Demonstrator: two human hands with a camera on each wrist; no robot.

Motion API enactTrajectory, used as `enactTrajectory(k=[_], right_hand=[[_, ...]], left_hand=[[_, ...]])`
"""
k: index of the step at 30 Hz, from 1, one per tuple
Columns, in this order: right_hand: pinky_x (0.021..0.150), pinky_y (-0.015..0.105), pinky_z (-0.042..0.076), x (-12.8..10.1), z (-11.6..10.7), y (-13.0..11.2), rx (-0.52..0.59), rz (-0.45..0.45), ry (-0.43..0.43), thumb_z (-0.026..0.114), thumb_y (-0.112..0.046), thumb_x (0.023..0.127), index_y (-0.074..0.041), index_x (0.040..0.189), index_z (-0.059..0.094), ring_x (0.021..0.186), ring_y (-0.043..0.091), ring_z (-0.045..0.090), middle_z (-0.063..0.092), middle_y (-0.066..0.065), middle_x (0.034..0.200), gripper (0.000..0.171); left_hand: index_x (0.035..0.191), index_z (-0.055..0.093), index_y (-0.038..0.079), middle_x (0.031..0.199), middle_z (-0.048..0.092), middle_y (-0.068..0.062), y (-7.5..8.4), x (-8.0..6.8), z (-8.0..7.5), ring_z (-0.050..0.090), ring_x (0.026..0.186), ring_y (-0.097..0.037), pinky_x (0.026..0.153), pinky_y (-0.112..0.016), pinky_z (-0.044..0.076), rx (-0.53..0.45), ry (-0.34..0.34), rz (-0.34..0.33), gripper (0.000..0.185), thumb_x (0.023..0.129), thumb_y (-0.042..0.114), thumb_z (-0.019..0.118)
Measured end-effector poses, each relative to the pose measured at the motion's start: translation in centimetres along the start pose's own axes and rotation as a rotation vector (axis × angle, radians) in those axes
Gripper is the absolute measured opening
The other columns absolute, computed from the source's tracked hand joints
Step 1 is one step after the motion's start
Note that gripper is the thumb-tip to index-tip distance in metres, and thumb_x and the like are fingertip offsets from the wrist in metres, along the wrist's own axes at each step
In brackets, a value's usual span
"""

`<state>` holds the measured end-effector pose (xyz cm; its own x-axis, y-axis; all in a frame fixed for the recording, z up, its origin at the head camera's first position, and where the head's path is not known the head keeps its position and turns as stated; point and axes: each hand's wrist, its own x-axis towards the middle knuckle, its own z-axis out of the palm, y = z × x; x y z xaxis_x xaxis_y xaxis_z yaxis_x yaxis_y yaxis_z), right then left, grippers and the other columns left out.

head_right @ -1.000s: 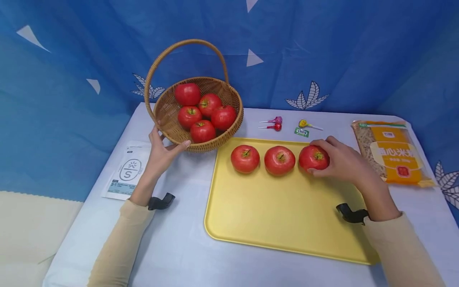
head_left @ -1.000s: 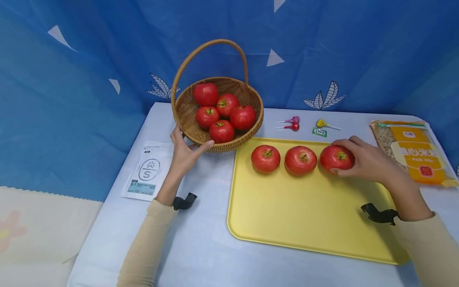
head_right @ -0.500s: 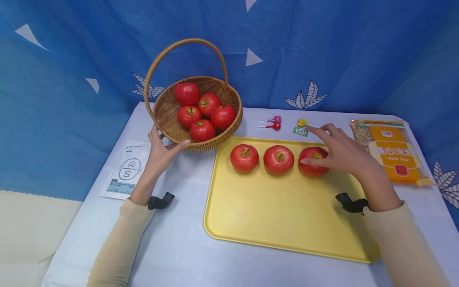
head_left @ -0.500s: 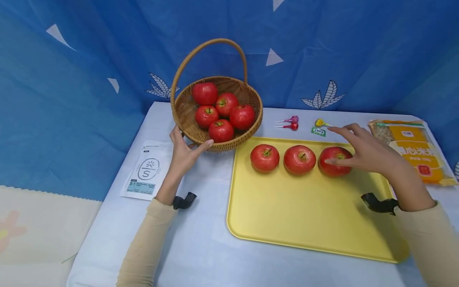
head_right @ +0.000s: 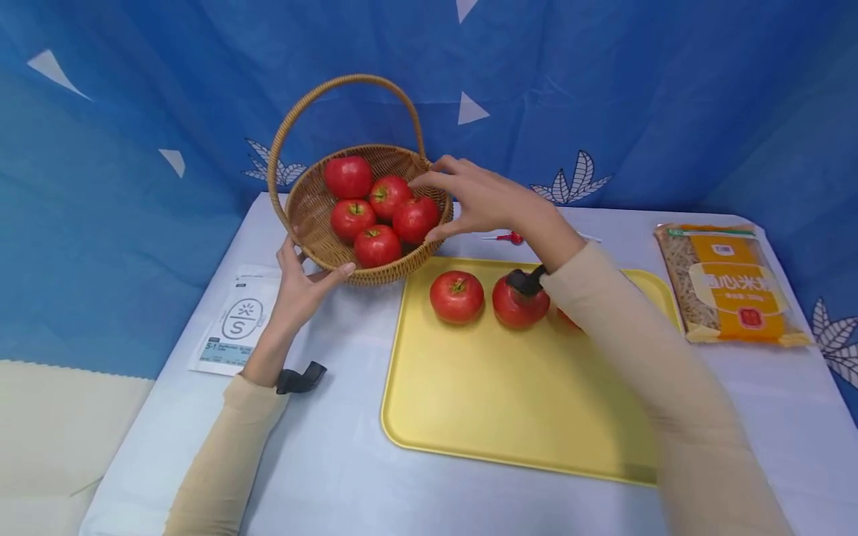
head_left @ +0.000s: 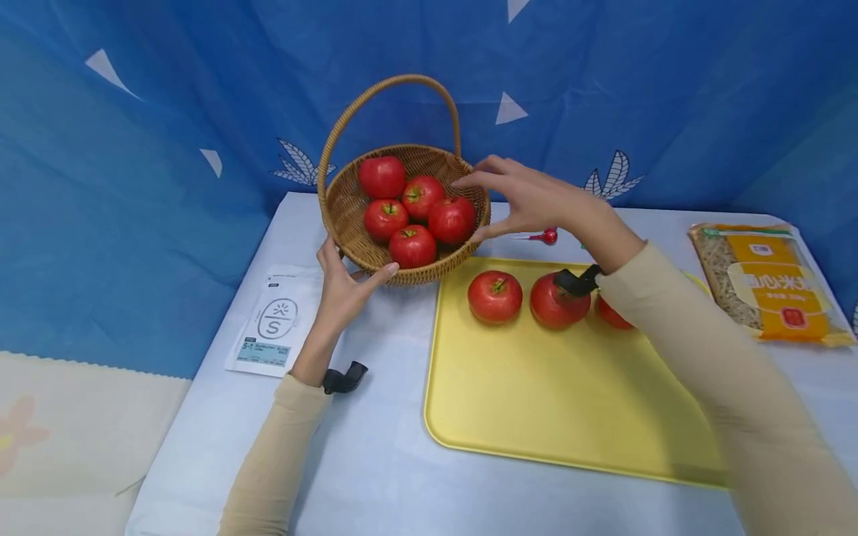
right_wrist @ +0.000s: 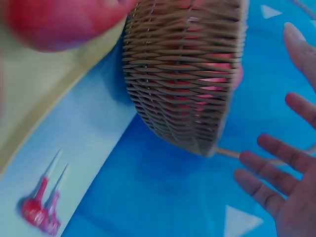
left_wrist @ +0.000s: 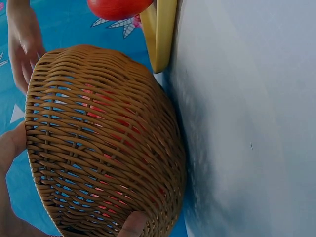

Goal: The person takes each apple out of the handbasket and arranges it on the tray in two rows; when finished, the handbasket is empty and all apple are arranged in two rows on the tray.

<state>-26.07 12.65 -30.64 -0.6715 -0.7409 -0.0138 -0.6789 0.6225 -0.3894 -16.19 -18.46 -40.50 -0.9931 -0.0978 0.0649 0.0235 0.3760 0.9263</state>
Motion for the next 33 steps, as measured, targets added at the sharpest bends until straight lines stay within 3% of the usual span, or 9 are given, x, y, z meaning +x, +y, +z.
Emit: enactTrajectory(k=[4,8,14,19,23,27,33], right_hand=[[0.105,0.056,0.037,3.9,0.5,0.6,-0.015,0.033,-0.099,0.077,-0.052,0.079,-0.024,0.148,0.042,0.130,0.033,0.039,0.039,0.014,0.145,0.083],[0.107,0.056,0.033,6.0,1.3,1.4,-0.033,0.052,-0.172,0.079,-0.048,0.078,-0.019,0.148,0.041,0.131,0.035,0.038,0.039,0.018,0.144,0.084],[0.113,0.057,0.034,7.4,2.3,1.7,-0.060,0.116,-0.290,0.080,-0.042,0.079,-0.021,0.147,0.041,0.139,0.038,0.031,0.032,0.019,0.151,0.082],[0.111,0.055,0.036,7.9,2.4,1.2,-0.133,0.132,-0.349,0.078,-0.039,0.082,-0.019,0.148,0.041,0.134,0.037,0.039,0.043,0.018,0.147,0.078],[0.108,0.054,0.041,7.8,2.3,1.1,-0.097,0.092,-0.282,0.081,-0.037,0.080,-0.017,0.144,0.046,0.130,0.035,0.042,0.047,0.016,0.142,0.075],[0.103,0.054,0.046,6.9,1.7,0.6,-0.008,0.034,-0.108,0.084,-0.037,0.075,-0.017,0.137,0.051,0.129,0.034,0.041,0.046,0.015,0.139,0.073],[0.089,0.054,0.053,2.3,-0.9,-1.4,-0.016,-0.008,0.146,0.087,-0.034,0.071,-0.017,0.132,0.053,0.118,0.032,0.044,0.048,0.014,0.124,0.072]], left_hand=[[0.157,0.001,0.018,0.153,0.008,-0.014,0.1,0.1,0.1,0.024,0.144,-0.033,0.105,-0.048,0.048,-0.011,-0.003,-0.004,0.114,0.079,0.035,0.082],[0.157,0.001,0.017,0.154,0.007,-0.013,0.2,0.1,0.4,0.024,0.145,-0.033,0.104,-0.049,0.048,-0.012,-0.007,-0.005,0.113,0.079,0.035,0.082],[0.157,0.002,0.017,0.154,0.008,-0.014,0.5,0.1,0.7,0.023,0.145,-0.033,0.104,-0.049,0.049,-0.010,-0.008,0.010,0.112,0.079,0.035,0.081],[0.157,0.002,0.018,0.154,0.008,-0.013,0.6,0.2,0.8,0.023,0.145,-0.033,0.104,-0.049,0.048,-0.009,-0.009,0.022,0.112,0.080,0.036,0.081],[0.157,0.002,0.018,0.154,0.008,-0.013,0.5,0.2,0.6,0.023,0.145,-0.033,0.104,-0.048,0.048,-0.005,-0.010,0.021,0.111,0.080,0.036,0.081],[0.157,0.002,0.018,0.154,0.009,-0.013,0.3,0.0,0.3,0.024,0.144,-0.032,0.104,-0.049,0.048,-0.003,-0.005,0.008,0.111,0.080,0.035,0.081],[0.157,0.002,0.018,0.154,0.008,-0.015,0.1,-0.1,-0.2,0.025,0.144,-0.034,0.104,-0.049,0.048,0.003,0.002,0.006,0.111,0.080,0.033,0.081]])
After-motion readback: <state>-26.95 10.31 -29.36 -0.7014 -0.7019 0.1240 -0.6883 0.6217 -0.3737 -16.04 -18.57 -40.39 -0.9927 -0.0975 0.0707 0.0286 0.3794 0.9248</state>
